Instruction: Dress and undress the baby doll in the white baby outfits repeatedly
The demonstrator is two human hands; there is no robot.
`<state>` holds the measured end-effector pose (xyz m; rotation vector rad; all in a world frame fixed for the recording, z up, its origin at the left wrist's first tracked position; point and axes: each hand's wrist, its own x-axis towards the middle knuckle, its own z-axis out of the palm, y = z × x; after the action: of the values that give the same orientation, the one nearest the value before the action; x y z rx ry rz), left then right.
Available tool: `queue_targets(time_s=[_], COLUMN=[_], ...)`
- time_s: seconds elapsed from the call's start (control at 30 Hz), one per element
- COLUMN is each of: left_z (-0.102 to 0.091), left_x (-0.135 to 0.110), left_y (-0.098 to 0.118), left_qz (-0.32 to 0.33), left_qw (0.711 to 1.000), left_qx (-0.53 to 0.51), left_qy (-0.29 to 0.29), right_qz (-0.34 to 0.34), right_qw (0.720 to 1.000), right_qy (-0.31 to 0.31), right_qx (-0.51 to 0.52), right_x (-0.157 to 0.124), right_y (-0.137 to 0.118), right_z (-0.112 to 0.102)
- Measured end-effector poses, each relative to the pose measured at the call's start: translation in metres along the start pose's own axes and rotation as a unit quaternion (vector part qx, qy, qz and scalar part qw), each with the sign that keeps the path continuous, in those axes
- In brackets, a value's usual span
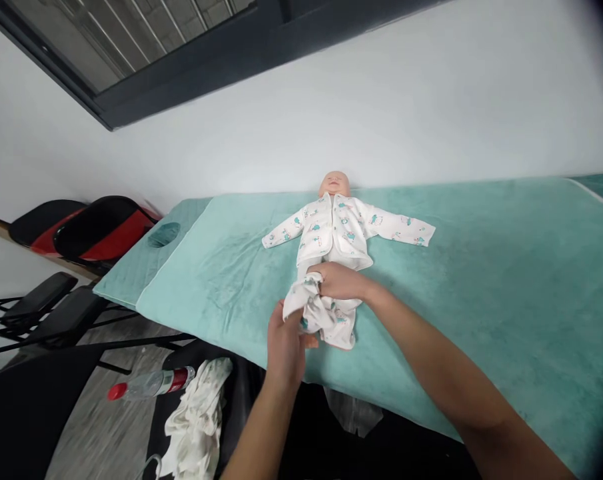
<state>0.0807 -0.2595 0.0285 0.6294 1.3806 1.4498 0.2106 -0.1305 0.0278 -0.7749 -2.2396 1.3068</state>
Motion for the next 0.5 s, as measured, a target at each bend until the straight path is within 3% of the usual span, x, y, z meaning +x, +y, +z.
queue_targets(time_s=[0.2, 0.37, 0.5], left_z=[-0.013, -0.031, -0.039], left_x=[-0.049, -0.055, -0.053], left_y=[-0.008, -0.031, -0.054], left_qz=[-0.047, -0.076, -0.075], left_qw=[0.994, 0.988, 0.989], left_qx=[-0.058, -0.054, -0.020], left_qy=[0.083, 0.120, 0.124], right_qz=[0.041, 0.067, 0.034], right_qw=[0.992, 0.970, 0.958], right_qy=[-0.026, -0.048, -0.083], right_qx=[-0.115, -0.227, -0.274], right_x=[0.000, -0.004, -0.008], right_y=[-0.005, -0.013, -0.018], right_z=[0.007, 0.017, 0.020])
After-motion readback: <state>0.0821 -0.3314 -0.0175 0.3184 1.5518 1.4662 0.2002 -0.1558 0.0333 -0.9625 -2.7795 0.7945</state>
